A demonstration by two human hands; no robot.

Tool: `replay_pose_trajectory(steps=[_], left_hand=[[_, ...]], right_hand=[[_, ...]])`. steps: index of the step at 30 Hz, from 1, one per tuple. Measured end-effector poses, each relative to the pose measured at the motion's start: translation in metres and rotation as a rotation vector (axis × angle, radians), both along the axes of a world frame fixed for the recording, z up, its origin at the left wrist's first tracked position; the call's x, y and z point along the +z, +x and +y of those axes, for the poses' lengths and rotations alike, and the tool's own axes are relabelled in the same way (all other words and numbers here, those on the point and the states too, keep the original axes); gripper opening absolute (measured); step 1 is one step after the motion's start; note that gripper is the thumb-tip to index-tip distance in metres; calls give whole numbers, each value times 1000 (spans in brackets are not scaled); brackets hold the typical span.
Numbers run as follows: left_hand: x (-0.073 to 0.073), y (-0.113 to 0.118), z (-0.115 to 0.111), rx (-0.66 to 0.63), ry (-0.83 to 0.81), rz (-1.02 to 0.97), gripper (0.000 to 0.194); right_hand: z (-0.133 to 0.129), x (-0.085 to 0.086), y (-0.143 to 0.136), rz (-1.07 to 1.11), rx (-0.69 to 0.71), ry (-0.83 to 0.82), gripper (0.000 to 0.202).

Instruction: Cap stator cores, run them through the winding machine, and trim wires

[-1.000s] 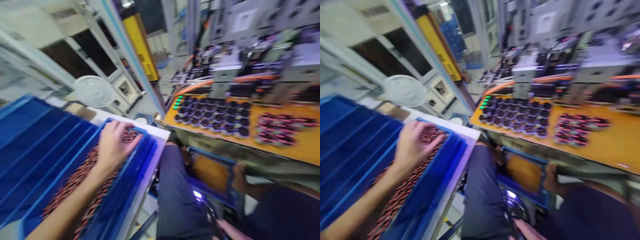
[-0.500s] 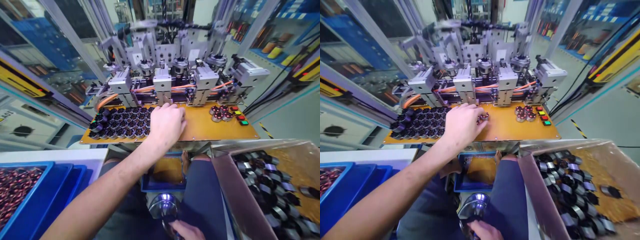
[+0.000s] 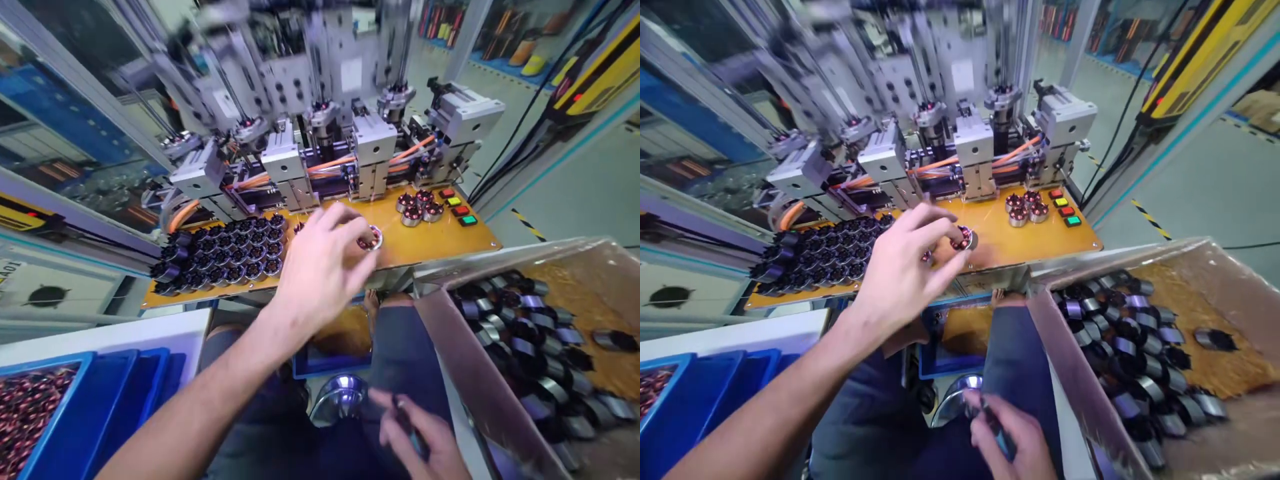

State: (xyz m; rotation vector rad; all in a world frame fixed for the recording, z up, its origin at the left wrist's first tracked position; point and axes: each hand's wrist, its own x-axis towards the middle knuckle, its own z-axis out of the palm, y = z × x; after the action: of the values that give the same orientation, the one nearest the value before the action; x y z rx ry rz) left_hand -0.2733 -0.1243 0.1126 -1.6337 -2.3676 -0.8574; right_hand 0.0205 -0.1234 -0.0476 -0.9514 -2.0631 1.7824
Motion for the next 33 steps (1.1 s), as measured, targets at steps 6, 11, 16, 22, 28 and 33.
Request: replay_pose_trajectory(steps=[6, 11, 16, 22, 28, 33], left_hand=[[-24, 90, -93, -79, 335, -352, 53], [-42, 105, -145, -96, 274, -219, 47], [-47, 105, -173, -28, 144, -459, 35], [-49, 119, -191, -28, 291, -1386, 26], [-41, 113, -192, 61, 388, -2161, 31], [-44, 112, -187, 189, 380, -1994, 32]], right_hand=[[6, 64, -39, 384, -307, -33, 24], [-22, 82, -63, 410, -240, -100, 14], [-37, 86, -78, 386, -111, -142, 17], [-42, 95, -92, 459, -13, -414, 21], [-48, 107, -96, 475, 65, -410, 14], [-45, 110, -94, 413, 113, -207, 11]])
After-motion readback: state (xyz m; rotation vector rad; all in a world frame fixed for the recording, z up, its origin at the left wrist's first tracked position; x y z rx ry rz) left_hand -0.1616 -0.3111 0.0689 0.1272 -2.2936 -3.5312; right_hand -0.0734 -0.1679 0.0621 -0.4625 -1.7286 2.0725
